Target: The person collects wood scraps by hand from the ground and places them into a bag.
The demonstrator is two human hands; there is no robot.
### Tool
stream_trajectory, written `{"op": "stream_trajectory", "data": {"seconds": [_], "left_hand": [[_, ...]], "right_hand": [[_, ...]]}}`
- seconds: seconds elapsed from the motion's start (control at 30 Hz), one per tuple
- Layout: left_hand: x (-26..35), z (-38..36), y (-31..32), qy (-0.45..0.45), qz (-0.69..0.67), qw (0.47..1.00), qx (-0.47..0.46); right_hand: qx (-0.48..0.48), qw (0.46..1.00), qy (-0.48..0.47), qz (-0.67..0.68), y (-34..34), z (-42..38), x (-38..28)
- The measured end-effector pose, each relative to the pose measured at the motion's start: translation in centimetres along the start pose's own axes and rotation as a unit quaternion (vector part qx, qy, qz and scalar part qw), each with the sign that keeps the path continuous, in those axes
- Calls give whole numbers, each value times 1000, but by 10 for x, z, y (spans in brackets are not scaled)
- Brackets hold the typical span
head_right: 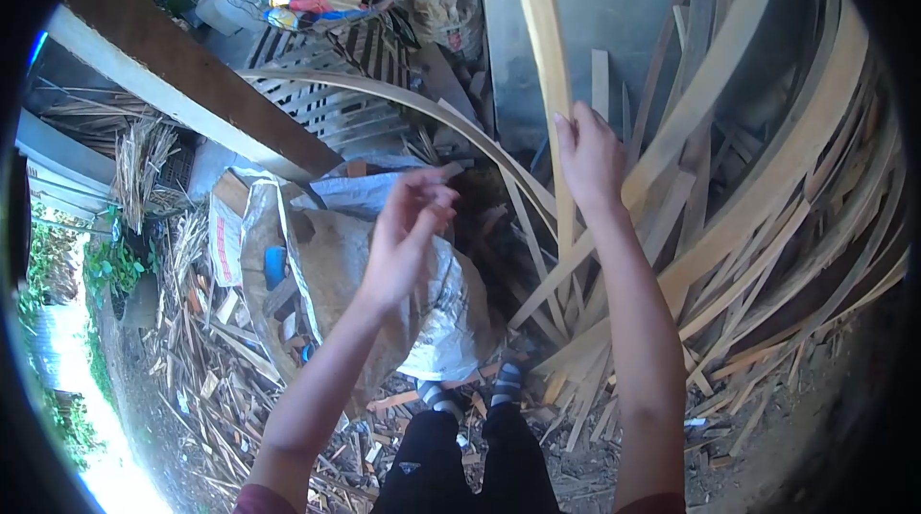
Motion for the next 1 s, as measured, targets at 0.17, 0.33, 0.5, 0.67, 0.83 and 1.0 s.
{"op": "stream_trajectory", "data": {"seconds": [0.17,0.33,0.5,0.67,0.83,1.0], "left_hand": [[19,14,-8,51,56,996,46],[62,31,-9,100,74,988,96],[87,43,-14,135,46,980,136],[87,59,-17,156,51,975,150],[82,68,-18,165,23,980,113],[86,68,-10,160,24,984,76]], "right_hand": [[-35,998,-44,8,21,-33,-25],[-48,991,-106,62,34,-64,-73],[-67,991,-100,52,51,-82,-85],[-61,990,-111,59,45,-82,-84],[-110,977,-75,167,45,-74,-69],[-233,932,-17,276,56,-68,-61]]}}
Point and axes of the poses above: each hand's wrist, its own z-axis towards the middle knuckle, its own y-axis out of the palm, x = y × z, the point moved 9 cm from there along z, towards the middle knuckle
